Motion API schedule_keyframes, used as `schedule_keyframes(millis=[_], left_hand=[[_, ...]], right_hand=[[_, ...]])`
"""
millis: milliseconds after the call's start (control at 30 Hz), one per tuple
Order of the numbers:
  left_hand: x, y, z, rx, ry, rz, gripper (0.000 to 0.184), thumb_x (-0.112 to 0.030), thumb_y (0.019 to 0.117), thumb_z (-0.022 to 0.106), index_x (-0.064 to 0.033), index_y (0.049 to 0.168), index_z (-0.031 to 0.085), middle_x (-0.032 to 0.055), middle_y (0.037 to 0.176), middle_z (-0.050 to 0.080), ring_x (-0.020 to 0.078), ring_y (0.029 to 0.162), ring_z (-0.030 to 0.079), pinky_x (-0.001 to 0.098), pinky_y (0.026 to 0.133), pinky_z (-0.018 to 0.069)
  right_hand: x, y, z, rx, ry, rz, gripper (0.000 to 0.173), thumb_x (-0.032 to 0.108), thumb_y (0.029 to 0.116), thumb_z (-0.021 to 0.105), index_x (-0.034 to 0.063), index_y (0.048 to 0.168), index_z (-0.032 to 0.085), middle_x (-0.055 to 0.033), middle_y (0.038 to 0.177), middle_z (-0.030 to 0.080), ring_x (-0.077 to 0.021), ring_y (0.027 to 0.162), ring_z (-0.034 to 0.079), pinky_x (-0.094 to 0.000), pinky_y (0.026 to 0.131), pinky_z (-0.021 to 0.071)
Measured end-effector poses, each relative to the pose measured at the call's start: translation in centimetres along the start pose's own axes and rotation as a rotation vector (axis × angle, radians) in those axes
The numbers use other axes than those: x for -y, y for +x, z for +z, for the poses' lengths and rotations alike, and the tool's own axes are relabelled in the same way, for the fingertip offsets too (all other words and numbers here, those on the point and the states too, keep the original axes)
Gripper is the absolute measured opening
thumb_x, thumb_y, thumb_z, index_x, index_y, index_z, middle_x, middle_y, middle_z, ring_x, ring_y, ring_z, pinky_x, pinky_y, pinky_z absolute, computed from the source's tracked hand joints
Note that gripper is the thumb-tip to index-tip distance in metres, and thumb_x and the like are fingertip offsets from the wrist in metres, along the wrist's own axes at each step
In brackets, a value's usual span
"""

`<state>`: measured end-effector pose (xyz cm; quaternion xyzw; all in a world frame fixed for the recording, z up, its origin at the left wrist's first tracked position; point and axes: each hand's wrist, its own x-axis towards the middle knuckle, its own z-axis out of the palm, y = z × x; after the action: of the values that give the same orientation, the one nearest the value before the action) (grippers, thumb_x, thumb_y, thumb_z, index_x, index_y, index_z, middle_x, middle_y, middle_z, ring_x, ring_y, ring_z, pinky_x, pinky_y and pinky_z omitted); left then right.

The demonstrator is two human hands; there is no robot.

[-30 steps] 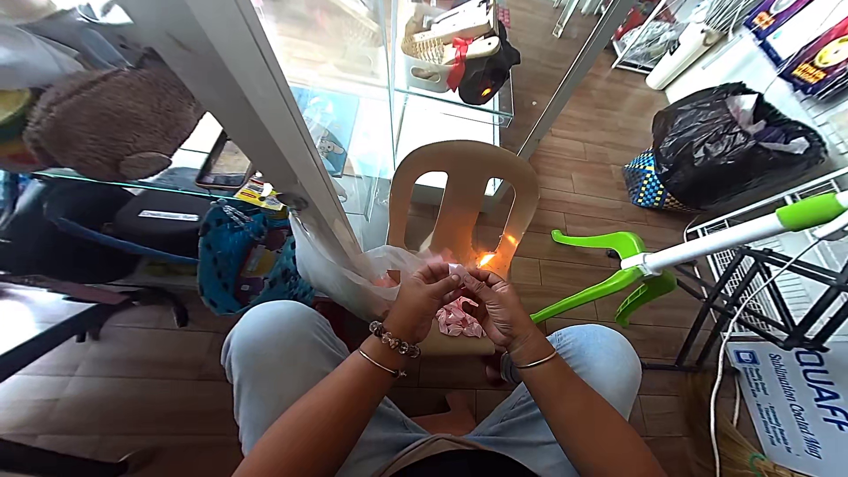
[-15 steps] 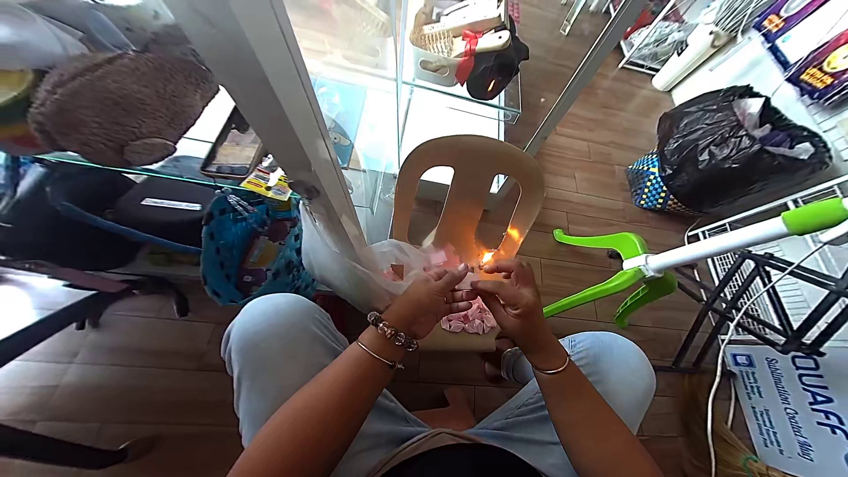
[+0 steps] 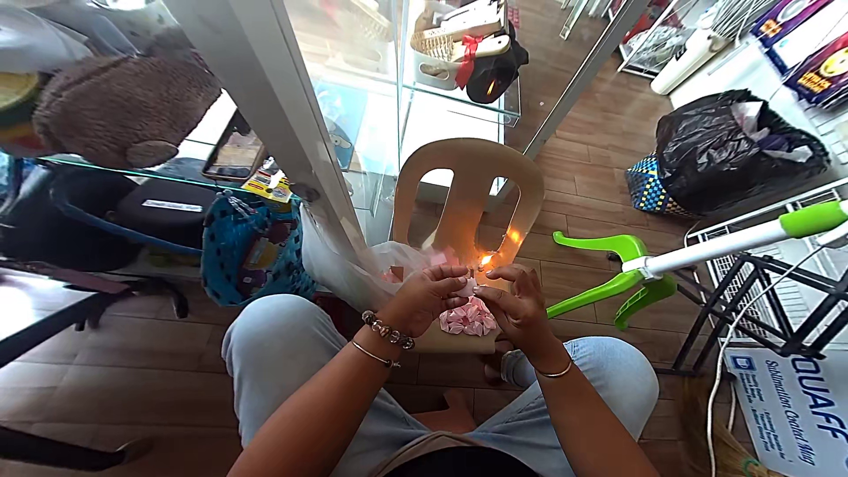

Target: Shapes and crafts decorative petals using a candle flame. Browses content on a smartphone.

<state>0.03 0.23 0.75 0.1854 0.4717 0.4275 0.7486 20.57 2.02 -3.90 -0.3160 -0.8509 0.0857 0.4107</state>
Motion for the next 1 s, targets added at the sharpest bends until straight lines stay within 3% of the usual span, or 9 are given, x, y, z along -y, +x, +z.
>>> schedule_keyframes(millis=[200, 333, 500, 733, 900, 1000], left_hand=[[0.3, -0.1, 0.2, -0.049, 0.119, 0.091, 0.019, 0.005, 0.0964, 0.063, 0.0007, 0.115, 0.061, 0.0073, 0.096, 0.068, 0.0115, 0.074, 0.068, 0.0252, 0.072, 0.0594], [0.7, 0.0, 0.2, -0.058, 0.247, 0.207, 0.022, 0.006, 0.0941, 0.066, 0.0026, 0.115, 0.062, 0.0087, 0.094, 0.069, 0.0133, 0.077, 0.069, 0.0275, 0.074, 0.0602], [0.7, -0.3, 0.3, -0.031, 0.366, 0.278, 0.019, 0.004, 0.0939, 0.068, 0.0009, 0.112, 0.064, 0.0074, 0.094, 0.070, 0.0120, 0.077, 0.070, 0.0263, 0.073, 0.0604], [1.1, 0.0, -0.2, 0.045, 0.436, 0.350, 0.017, 0.006, 0.0934, 0.067, 0.0004, 0.110, 0.065, 0.0059, 0.090, 0.070, 0.0105, 0.074, 0.068, 0.0255, 0.072, 0.0594], [1.2, 0.3, -0.9, 0.114, 0.551, 0.441, 0.018, 0.005, 0.0923, 0.068, -0.0014, 0.110, 0.066, 0.0033, 0.089, 0.071, 0.0075, 0.073, 0.066, 0.0224, 0.070, 0.0575], [1.3, 0.4, -1.0, 0.127, 0.588, 0.465, 0.018, 0.004, 0.0912, 0.070, -0.0018, 0.108, 0.066, 0.0018, 0.087, 0.070, 0.0060, 0.071, 0.065, 0.0208, 0.068, 0.0568]], right_hand=[[0.3, 0.0, 0.3, 0.052, 0.087, 0.090, 0.013, 0.021, 0.0980, 0.068, 0.0169, 0.101, 0.080, -0.0104, 0.121, 0.066, -0.0236, 0.121, 0.056, -0.0401, 0.104, 0.0447], [1.2, 0.3, 0.8, 0.012, 0.321, 0.317, 0.012, 0.016, 0.0933, 0.071, 0.0070, 0.096, 0.078, -0.0113, 0.120, 0.061, -0.0144, 0.112, 0.059, -0.0279, 0.096, 0.0530], [2.1, 0.4, 1.1, -0.056, 0.473, 0.488, 0.010, 0.012, 0.0883, 0.073, 0.0037, 0.093, 0.077, -0.0112, 0.120, 0.061, -0.0097, 0.105, 0.063, -0.0225, 0.089, 0.0568], [2.2, 0.4, 1.1, -0.054, 0.526, 0.561, 0.010, 0.013, 0.0872, 0.076, 0.0038, 0.091, 0.075, -0.0117, 0.122, 0.060, -0.0103, 0.103, 0.064, -0.0212, 0.083, 0.0575], [2.3, 0.5, 0.6, 0.007, 0.590, 0.673, 0.020, 0.014, 0.0878, 0.077, 0.0020, 0.103, 0.074, -0.0126, 0.129, 0.058, -0.0114, 0.103, 0.065, -0.0230, 0.081, 0.0594], [2.1, 0.4, 0.4, 0.018, 0.586, 0.651, 0.014, 0.015, 0.0877, 0.078, 0.0024, 0.094, 0.075, -0.0128, 0.126, 0.061, -0.0106, 0.099, 0.066, -0.0224, 0.081, 0.0586]])
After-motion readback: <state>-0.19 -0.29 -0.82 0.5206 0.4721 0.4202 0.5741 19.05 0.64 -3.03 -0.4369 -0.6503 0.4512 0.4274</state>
